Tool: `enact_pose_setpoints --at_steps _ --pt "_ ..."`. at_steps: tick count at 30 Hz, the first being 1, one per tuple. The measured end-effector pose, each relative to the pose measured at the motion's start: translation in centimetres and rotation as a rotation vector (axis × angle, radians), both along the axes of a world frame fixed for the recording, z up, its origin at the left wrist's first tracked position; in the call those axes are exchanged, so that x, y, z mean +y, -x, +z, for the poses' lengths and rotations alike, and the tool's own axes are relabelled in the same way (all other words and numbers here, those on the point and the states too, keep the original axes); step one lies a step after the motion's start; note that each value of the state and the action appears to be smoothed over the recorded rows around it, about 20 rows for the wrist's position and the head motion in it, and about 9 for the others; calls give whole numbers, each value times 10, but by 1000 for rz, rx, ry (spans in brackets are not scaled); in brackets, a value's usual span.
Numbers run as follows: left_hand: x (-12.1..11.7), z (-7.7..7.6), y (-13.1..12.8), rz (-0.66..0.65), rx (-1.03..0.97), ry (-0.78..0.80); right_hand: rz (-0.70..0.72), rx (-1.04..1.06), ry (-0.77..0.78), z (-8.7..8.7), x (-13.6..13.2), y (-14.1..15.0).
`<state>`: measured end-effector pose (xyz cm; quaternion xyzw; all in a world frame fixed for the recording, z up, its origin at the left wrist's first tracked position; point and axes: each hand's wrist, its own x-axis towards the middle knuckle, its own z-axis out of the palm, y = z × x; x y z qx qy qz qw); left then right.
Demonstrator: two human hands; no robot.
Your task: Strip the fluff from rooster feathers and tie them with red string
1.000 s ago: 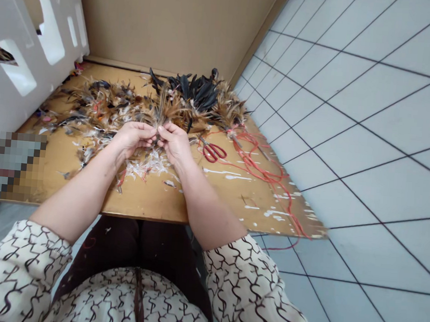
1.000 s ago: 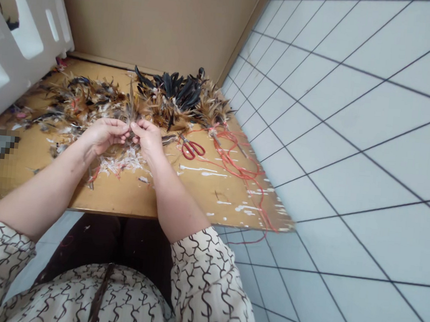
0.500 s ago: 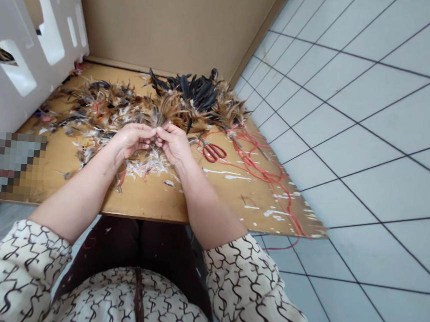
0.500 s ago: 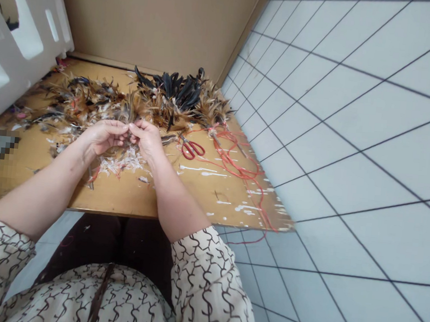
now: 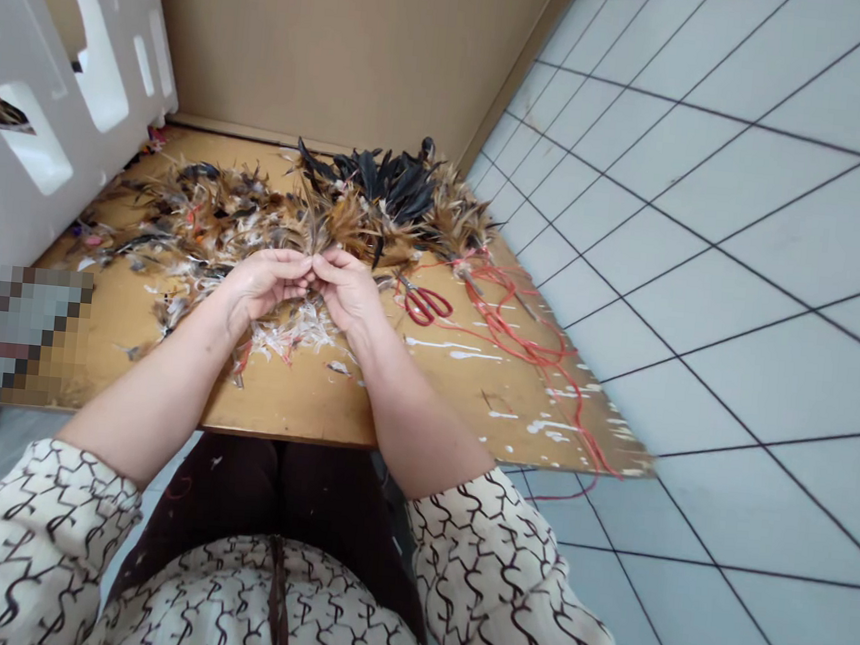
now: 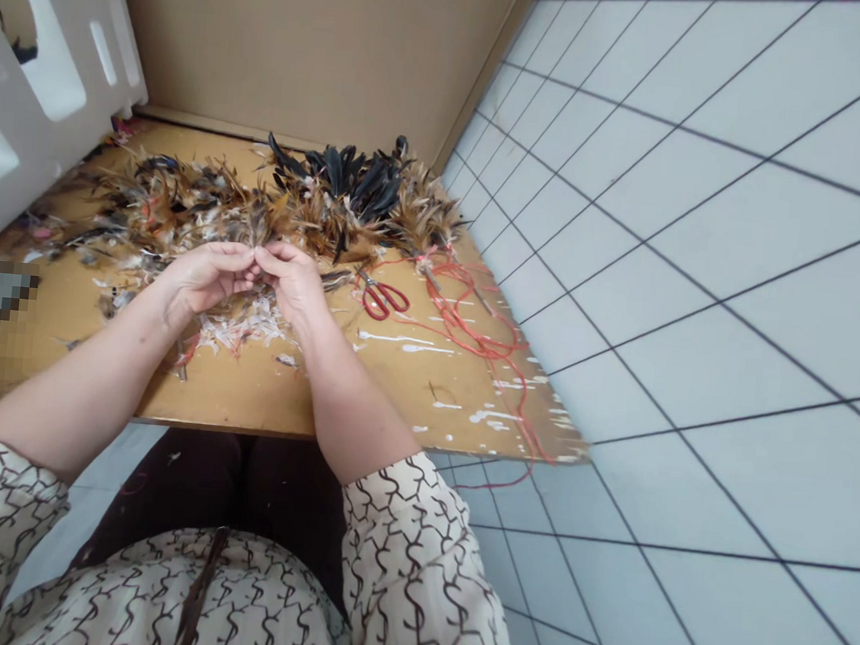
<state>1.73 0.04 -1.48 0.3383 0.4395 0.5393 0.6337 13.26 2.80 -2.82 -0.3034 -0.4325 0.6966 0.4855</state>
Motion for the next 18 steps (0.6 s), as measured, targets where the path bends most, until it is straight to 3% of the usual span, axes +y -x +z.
enact_pose_setpoints --at_steps 8,13,18 --pt "3 -3 3 -34 -9 -19 68 -4 -33 1 -1 -1" --pt "-1 2 0 -44 11 21 8 -8 -50 1 1 -2" --pt "-3 4 0 -35 -4 -28 -2 60 29 5 3 -6"
